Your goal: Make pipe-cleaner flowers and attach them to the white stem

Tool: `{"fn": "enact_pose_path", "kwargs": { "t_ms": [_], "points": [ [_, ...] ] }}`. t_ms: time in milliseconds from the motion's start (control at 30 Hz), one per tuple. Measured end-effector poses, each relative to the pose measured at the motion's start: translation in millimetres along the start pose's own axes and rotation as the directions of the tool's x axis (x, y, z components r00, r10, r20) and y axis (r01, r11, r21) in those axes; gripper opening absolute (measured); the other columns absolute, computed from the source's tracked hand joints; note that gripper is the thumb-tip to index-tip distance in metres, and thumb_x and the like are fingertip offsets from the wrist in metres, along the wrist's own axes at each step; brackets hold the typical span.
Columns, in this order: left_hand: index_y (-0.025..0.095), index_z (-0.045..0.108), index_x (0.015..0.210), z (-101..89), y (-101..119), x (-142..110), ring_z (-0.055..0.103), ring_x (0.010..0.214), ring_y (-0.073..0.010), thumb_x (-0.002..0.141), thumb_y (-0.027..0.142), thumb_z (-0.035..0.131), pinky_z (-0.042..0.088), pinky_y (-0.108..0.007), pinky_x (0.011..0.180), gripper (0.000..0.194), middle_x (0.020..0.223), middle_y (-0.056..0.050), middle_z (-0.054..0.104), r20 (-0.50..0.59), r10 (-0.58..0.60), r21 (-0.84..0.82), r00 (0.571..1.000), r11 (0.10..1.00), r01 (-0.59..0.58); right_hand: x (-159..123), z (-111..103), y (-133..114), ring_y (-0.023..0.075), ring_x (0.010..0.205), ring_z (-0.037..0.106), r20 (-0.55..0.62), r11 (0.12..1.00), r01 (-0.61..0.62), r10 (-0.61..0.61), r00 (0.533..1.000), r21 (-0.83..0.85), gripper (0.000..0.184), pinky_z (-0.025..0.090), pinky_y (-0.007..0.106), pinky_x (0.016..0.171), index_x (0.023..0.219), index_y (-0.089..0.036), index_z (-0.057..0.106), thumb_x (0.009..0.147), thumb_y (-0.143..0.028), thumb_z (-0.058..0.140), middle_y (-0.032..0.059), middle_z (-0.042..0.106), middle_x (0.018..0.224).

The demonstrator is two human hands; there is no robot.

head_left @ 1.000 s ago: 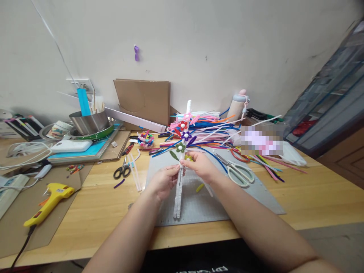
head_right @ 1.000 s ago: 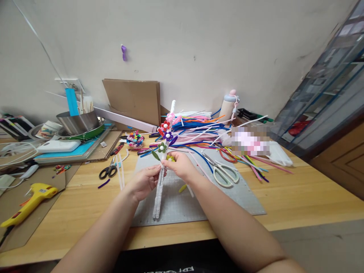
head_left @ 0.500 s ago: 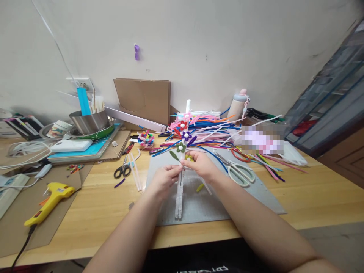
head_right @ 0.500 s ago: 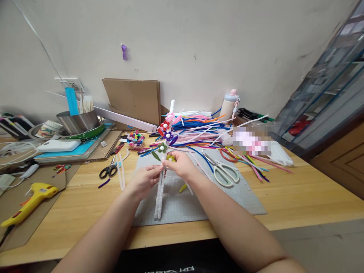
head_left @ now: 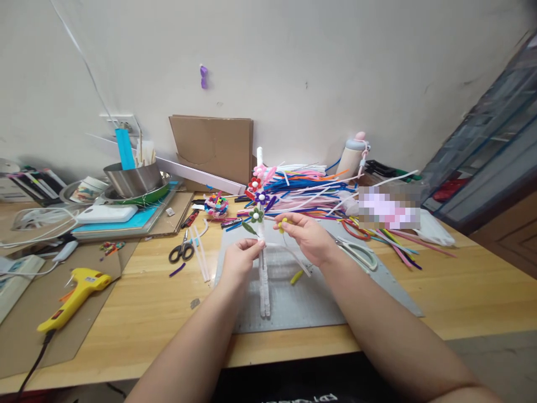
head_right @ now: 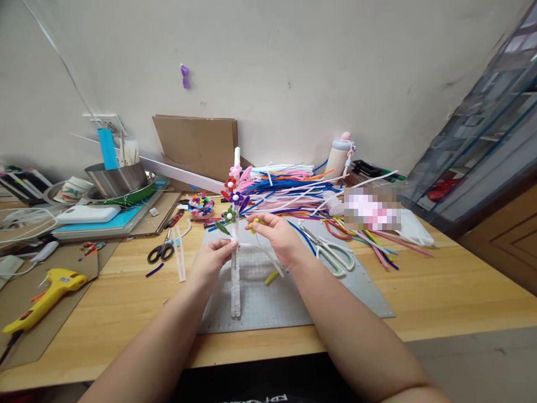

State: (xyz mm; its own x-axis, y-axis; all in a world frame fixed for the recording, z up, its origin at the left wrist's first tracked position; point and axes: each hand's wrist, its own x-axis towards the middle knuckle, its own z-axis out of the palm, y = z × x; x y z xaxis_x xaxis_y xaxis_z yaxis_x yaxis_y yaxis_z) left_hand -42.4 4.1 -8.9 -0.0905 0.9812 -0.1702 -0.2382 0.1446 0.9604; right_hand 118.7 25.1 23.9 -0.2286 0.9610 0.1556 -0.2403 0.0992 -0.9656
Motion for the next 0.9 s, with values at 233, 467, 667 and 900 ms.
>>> {"fn": "enact_pose_path", "kwargs": {
  "t_ms": [233,467,667,900],
  "points": [
    [0.012,0.064,0.059,0.3,-1,0,0.046,0.047,-0.0073,0.047,0.028,0.079,0.035,-0.022,0.052,0.024,0.05,0.001,0.057,0.014,-0.011,-0.042,1.0,0.999,0.011,-9,16,7,0.0075,0.05,0.043,0.106,0.999,0.009,-0.004,0.994,-0.043,0.023,0.033,0.023,0.048,0.089,-0.02,0.063,0.07,-0.033,0.067,-0.0016,0.058,0.07],
    [0.013,0.063,0.056,1.3,0,-1,0.046,0.047,-0.0075,0.044,0.029,0.08,0.036,-0.022,0.053,0.026,0.049,0.001,0.056,0.032,-0.024,-0.079,0.999,0.997,0.026,-5,18,12,0.0096,0.057,0.051,0.143,0.983,0.061,-0.036,0.989,-0.174,0.026,0.043,0.025,0.056,0.092,-0.02,0.058,0.068,-0.027,0.066,-0.0022,0.056,0.072],
    [0.013,0.062,0.058,1.0,0,-1,0.05,0.049,-0.0086,0.044,0.029,0.081,0.039,-0.024,0.055,0.028,0.052,0.001,0.059,0.011,-0.03,-0.061,0.999,0.998,0.031,-5,17,19,0.0128,0.069,0.055,0.128,0.946,0.118,-0.082,0.988,-0.302,0.022,0.045,0.027,0.062,0.093,-0.02,0.058,0.071,-0.019,0.06,0.0011,0.059,0.085],
    [0.013,0.061,0.062,2.4,2,-3,0.059,0.055,-0.0135,0.05,0.034,0.079,0.041,-0.023,0.054,0.03,0.054,-0.002,0.062,0.067,0.029,0.031,0.997,0.999,-0.031,-7,19,15,0.0128,0.065,0.054,0.114,0.91,0.187,-0.156,0.981,-0.369,0.018,0.047,0.029,0.062,0.089,-0.02,0.058,0.072,-0.017,0.057,0.0011,0.059,0.085]
  ]
}}
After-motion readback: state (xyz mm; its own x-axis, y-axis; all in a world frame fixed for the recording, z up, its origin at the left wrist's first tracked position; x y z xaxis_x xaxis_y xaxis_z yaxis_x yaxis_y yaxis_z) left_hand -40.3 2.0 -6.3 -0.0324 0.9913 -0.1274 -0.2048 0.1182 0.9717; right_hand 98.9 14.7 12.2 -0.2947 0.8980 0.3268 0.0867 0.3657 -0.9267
